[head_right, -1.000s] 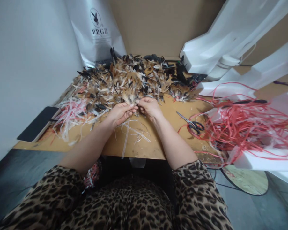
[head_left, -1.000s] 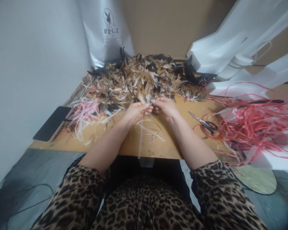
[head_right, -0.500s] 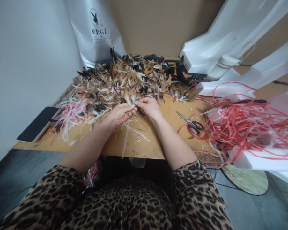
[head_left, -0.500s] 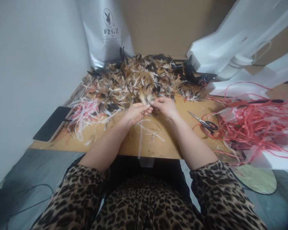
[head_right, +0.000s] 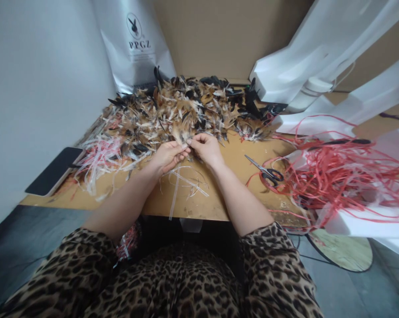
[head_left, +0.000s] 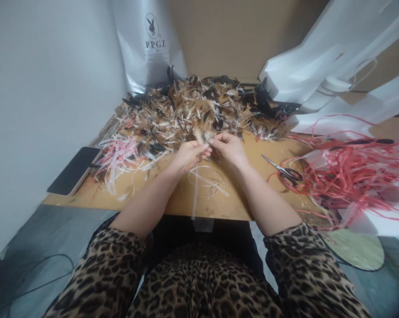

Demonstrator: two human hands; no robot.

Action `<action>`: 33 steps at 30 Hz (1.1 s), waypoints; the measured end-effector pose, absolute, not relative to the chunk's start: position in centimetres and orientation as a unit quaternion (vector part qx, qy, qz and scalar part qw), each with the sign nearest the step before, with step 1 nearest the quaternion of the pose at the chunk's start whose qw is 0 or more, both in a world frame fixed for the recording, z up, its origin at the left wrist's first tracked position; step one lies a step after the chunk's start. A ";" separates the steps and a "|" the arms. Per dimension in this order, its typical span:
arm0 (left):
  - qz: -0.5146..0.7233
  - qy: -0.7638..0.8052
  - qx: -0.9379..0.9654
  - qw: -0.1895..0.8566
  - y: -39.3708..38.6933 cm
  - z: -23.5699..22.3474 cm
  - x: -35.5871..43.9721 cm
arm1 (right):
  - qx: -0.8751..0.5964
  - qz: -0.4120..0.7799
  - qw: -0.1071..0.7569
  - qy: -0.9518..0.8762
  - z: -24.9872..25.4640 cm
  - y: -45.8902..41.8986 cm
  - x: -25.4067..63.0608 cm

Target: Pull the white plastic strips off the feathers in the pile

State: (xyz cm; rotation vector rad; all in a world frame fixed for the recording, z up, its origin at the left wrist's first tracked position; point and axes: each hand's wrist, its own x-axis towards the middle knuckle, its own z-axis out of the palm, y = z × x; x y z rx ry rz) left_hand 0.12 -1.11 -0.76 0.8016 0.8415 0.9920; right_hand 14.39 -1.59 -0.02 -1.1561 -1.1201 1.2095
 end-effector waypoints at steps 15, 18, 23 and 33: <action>0.444 0.386 0.411 0.696 -1.2 -0.9 0.2 | -0.470 0.535 0.514 -0.478 0.4 -1.8 14.7; 0.438 0.390 0.427 0.688 -1.3 -0.9 0.2 | -0.470 0.529 0.515 -0.484 0.5 -1.9 14.8; 0.434 0.381 0.466 0.670 -1.4 -1.1 0.1 | -0.456 0.547 0.508 -0.485 0.4 -1.8 15.1; 0.411 0.388 0.506 0.651 -1.1 -1.3 -0.3 | -0.427 0.592 0.528 -0.434 -0.3 -1.7 14.4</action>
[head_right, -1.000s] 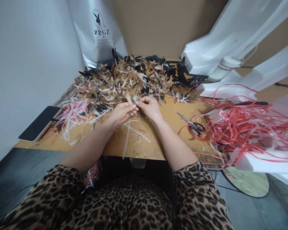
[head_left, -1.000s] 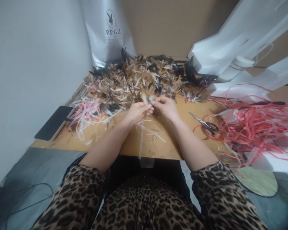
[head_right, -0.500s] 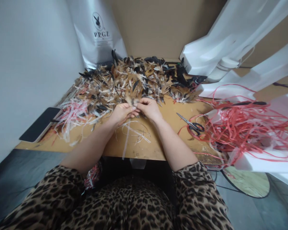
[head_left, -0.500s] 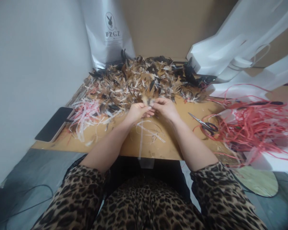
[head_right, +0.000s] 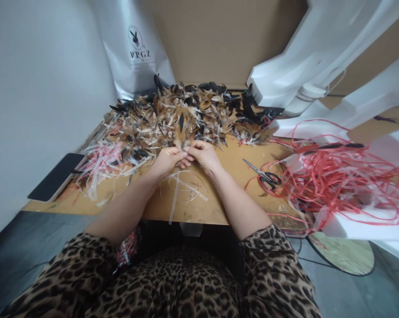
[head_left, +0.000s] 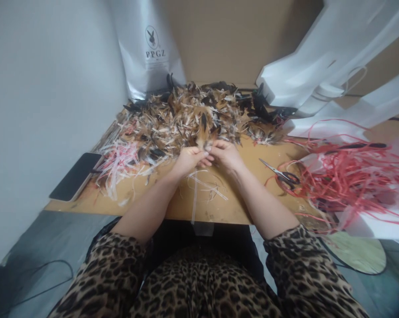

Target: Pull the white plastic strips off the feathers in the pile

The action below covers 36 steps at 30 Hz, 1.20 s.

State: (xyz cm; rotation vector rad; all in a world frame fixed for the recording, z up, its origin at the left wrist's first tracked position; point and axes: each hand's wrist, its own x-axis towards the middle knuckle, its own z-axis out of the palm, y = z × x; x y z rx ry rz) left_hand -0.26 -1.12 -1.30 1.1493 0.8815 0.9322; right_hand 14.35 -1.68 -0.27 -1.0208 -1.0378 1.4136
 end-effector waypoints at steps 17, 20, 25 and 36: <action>0.422 0.339 0.346 0.766 -0.5 -1.9 -0.5 | -0.501 0.087 0.391 -0.767 -0.9 -2.1 14.9; 0.427 0.348 0.335 0.764 -0.8 -1.6 -0.3 | -0.519 0.100 0.395 -0.751 -0.8 -2.1 14.7; 0.428 0.357 0.374 0.741 -0.8 -1.6 -0.7 | -0.513 0.204 0.389 -0.737 0.1 -1.9 15.4; 0.391 0.408 0.485 0.667 -1.1 -0.7 -0.8 | -0.494 0.498 0.394 -0.594 1.8 -2.1 16.0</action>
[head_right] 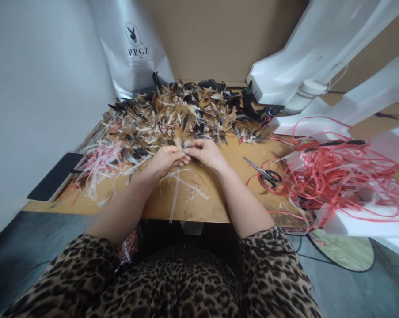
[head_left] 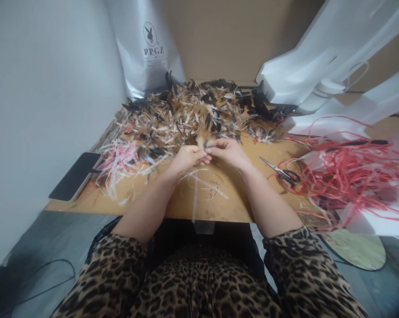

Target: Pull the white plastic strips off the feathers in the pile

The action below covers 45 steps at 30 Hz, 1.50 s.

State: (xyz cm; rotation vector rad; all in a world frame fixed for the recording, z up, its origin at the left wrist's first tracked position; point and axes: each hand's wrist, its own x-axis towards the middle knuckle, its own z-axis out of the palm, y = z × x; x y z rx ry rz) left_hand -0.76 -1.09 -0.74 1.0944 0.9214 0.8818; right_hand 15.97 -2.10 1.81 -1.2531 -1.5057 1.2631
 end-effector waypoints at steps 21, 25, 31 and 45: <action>0.412 0.402 0.500 0.647 -1.2 -1.8 0.3 | -0.479 0.473 0.482 -0.560 0.7 -1.9 15.0; 0.413 0.413 0.536 0.609 -1.1 -1.7 0.1 | -0.476 0.485 0.475 -0.558 1.1 -2.1 14.9; 0.413 0.421 0.561 0.581 -1.3 -1.3 0.0 | -0.479 0.487 0.477 -0.554 1.1 -2.3 14.4; 0.535 0.386 0.436 0.612 0.1 -0.7 -1.5 | -0.561 0.337 0.271 -0.706 1.7 -1.7 17.7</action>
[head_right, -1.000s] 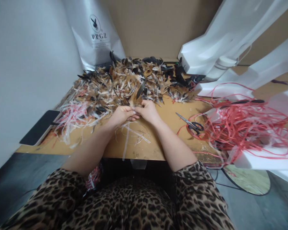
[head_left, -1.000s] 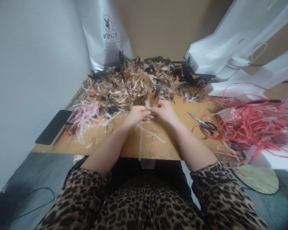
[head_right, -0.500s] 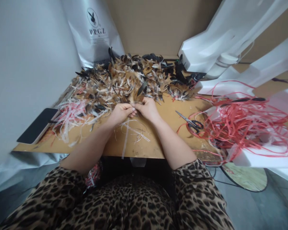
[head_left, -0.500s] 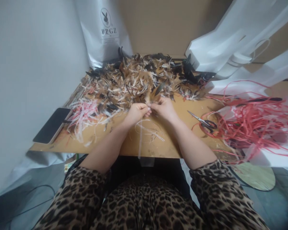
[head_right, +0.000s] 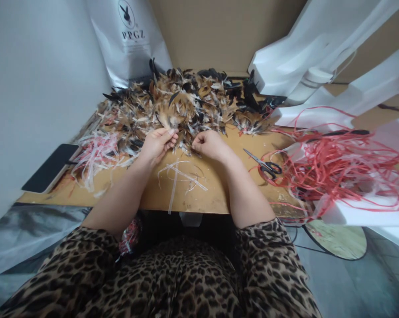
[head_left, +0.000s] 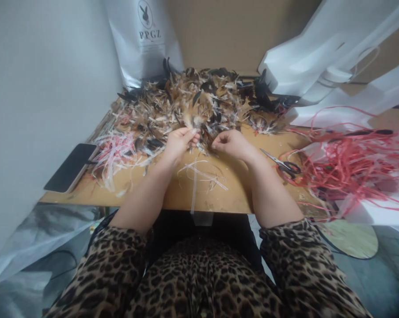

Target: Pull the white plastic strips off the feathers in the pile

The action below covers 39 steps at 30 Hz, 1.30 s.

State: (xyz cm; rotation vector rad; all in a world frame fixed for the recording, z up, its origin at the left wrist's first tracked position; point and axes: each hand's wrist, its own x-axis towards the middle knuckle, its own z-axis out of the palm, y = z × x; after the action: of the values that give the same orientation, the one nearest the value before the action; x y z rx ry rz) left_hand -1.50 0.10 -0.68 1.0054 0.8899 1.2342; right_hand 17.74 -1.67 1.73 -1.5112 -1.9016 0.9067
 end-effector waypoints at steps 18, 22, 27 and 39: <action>0.511 0.374 0.398 0.663 -0.5 -0.3 -1.2 | -0.604 0.163 0.042 -0.779 1.9 -2.2 17.7; 0.505 0.364 0.381 0.683 -0.6 -0.1 -1.2 | -0.535 0.358 0.223 -0.732 3.3 -1.9 19.7; 0.483 0.364 0.356 0.713 -1.0 0.1 -0.8 | -0.499 0.486 0.413 -0.587 2.8 -1.9 18.5; 0.457 0.371 0.332 0.737 -1.5 0.2 -0.2 | -0.501 0.453 0.485 -0.556 1.0 -2.2 14.7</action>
State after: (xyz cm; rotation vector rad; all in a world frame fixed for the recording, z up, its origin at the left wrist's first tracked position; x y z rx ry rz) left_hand -0.18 -1.54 0.21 0.7299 0.8147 1.0044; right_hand 14.72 -2.16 1.02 -1.2202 -1.3522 1.1015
